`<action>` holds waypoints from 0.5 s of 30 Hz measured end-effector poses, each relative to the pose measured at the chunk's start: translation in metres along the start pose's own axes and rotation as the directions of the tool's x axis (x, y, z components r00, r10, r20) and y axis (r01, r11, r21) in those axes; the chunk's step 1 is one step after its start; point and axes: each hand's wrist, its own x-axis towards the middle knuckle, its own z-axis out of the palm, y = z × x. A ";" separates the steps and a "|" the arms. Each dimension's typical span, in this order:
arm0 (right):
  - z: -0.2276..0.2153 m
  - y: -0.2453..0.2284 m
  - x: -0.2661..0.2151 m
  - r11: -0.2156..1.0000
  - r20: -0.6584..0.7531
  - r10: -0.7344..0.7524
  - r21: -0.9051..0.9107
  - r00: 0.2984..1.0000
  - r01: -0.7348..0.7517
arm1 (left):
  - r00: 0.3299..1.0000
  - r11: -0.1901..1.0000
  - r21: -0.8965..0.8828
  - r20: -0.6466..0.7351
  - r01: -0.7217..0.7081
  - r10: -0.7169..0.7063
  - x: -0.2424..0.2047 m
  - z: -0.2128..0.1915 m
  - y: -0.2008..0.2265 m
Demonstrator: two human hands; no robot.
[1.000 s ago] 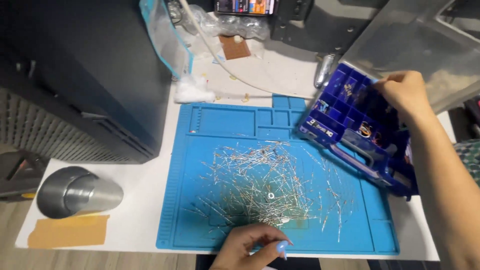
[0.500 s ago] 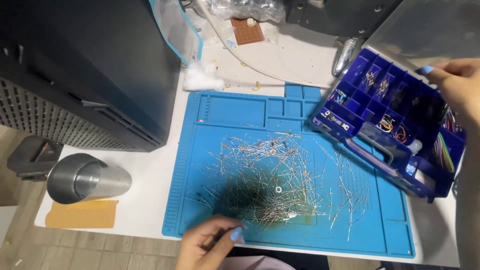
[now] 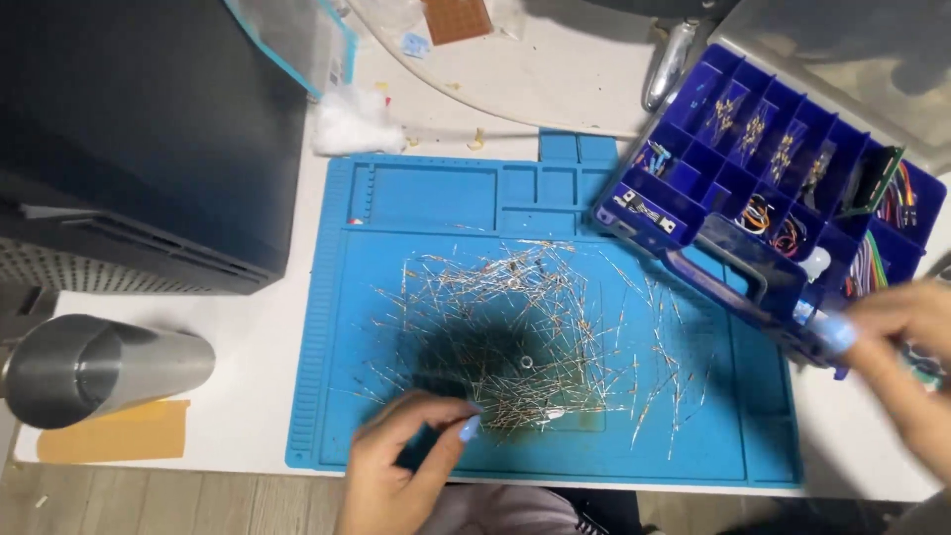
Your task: The person picks up small electronic components from a pile on a blue cutting mat and places them into compartments of a blue parts organizer. The person repeatedly selects individual components and transfers them to the organizer throughout the clip.
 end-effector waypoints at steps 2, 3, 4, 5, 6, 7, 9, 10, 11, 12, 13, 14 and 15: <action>0.003 -0.061 -0.007 0.999 0.048 0.027 0.036 0.998 -0.029 | 0.994 0.997 0.023 0.079 -0.074 0.072 0.013 0.007 0.002; 0.005 -0.092 -0.009 0.996 0.091 0.046 0.071 0.995 -0.052 | 0.977 0.987 0.041 0.154 -0.156 0.148 0.019 0.010 0.003; 0.013 -0.091 -0.015 0.996 0.095 0.049 0.069 0.994 -0.056 | 0.977 0.988 0.038 0.155 -0.152 0.145 0.025 0.015 0.003; 0.021 -0.089 -0.022 0.993 0.122 0.058 0.094 0.991 -0.070 | 0.953 0.978 0.052 0.241 -0.200 0.182 0.030 0.021 0.002; 0.028 -0.088 -0.030 0.989 0.148 0.067 0.119 0.987 -0.085 | 0.920 0.967 0.061 0.326 -0.249 0.216 0.035 0.026 0.002; 0.034 -0.091 -0.031 0.990 0.150 0.070 0.114 0.986 -0.087 | 0.920 0.968 0.056 0.326 -0.247 0.216 0.044 0.032 0.004; 0.044 -0.098 -0.035 0.975 0.117 0.163 0.131 0.980 -0.178 | 0.838 0.915 0.045 0.420 -0.402 0.348 0.061 0.042 0.009; 0.049 -0.099 -0.036 0.975 0.117 0.167 0.128 0.979 -0.181 | 0.837 0.915 0.040 0.422 -0.401 0.349 0.068 0.051 0.004; 0.053 -0.099 -0.035 0.972 0.104 0.164 0.153 0.981 -0.179 | 0.816 0.911 0.051 0.469 -0.408 0.339 0.074 0.059 0.000; 0.057 -0.100 -0.035 0.968 0.091 0.162 0.178 0.983 -0.176 | 0.792 0.907 0.062 0.515 -0.416 0.328 0.081 0.068 -0.004; 0.061 -0.103 -0.032 0.969 0.091 0.162 0.175 0.983 -0.176 | 0.792 0.907 0.059 0.514 -0.416 0.330 0.089 0.076 -0.005; 0.065 -0.105 -0.030 0.967 0.073 0.161 0.189 0.984 -0.172 | 0.769 0.896 0.076 0.548 -0.437 0.329 0.096 0.084 -0.006; 0.069 -0.108 -0.028 0.964 0.057 0.162 0.202 0.985 -0.171 | 0.746 0.885 0.092 0.581 -0.457 0.325 0.104 0.092 -0.008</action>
